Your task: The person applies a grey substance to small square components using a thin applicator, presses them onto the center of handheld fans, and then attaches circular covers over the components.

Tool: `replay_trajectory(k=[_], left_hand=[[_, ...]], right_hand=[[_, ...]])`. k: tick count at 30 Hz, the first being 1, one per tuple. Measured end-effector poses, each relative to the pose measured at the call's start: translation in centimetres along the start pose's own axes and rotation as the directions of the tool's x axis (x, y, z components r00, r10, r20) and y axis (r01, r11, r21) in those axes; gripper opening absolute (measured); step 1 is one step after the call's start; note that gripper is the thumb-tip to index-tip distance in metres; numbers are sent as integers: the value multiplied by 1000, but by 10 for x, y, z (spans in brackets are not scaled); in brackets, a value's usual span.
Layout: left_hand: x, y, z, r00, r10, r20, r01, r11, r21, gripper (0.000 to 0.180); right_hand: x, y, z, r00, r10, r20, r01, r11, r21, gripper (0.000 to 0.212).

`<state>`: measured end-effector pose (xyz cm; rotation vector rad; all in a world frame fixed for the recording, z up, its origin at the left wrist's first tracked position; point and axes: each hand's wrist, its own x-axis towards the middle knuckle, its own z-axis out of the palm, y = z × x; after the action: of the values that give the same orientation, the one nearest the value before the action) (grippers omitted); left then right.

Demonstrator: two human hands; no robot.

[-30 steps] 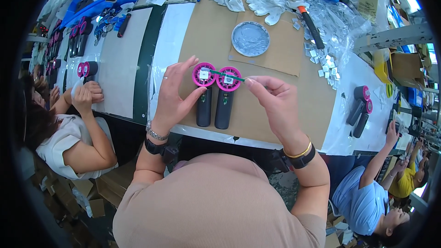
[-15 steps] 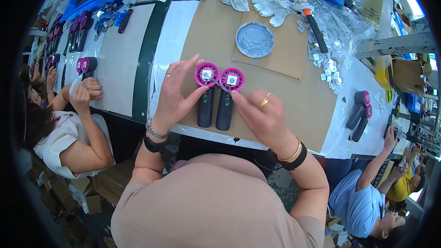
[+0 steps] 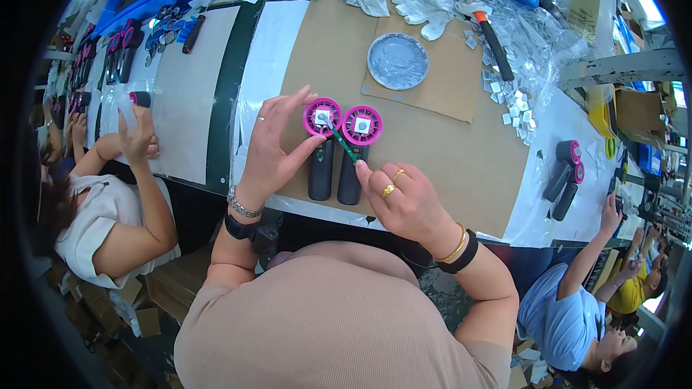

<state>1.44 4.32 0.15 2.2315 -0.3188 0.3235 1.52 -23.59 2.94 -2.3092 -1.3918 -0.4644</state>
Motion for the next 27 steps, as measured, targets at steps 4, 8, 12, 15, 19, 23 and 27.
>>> replay_trajectory(k=[4, 8, 12, 15, 19, 23, 27], left_hand=[[-1, 1, 0, 1000, -3, -4, 3, 1000, 0, 85], [-1, 1, 0, 1000, 2, -6, -2, 1000, -1, 84], [0, 2, 0, 1000, 0, -1, 0, 1000, -16, 83], [0, 2, 0, 1000, -2, 0, 2, 1000, -12, 82], [0, 2, 0, 1000, -3, 6, 3, 1000, -5, 82], [-1, 2, 1, 1000, 22, -3, -22, 999, 28, 80], [-2, 3, 2, 1000, 25, -7, -25, 999, 27, 81]], right_hand=[[1, 0, -3, 999, -4, -36, 4, 1000, -3, 39], [-2, 0, 1, 985, 122, -118, -106, 985, 134, 38], [2, -6, 2, 898, 425, -116, -358, 858, 369, 34], [5, -8, -3, 794, 603, -78, -473, 693, 544, 28], [6, -5, 0, 772, 632, -63, -500, 665, 554, 23], [8, -4, -8, 738, 674, -35, -530, 610, 589, 19], [3, 5, -4, 652, 756, 49, -584, 461, 668, 15]])
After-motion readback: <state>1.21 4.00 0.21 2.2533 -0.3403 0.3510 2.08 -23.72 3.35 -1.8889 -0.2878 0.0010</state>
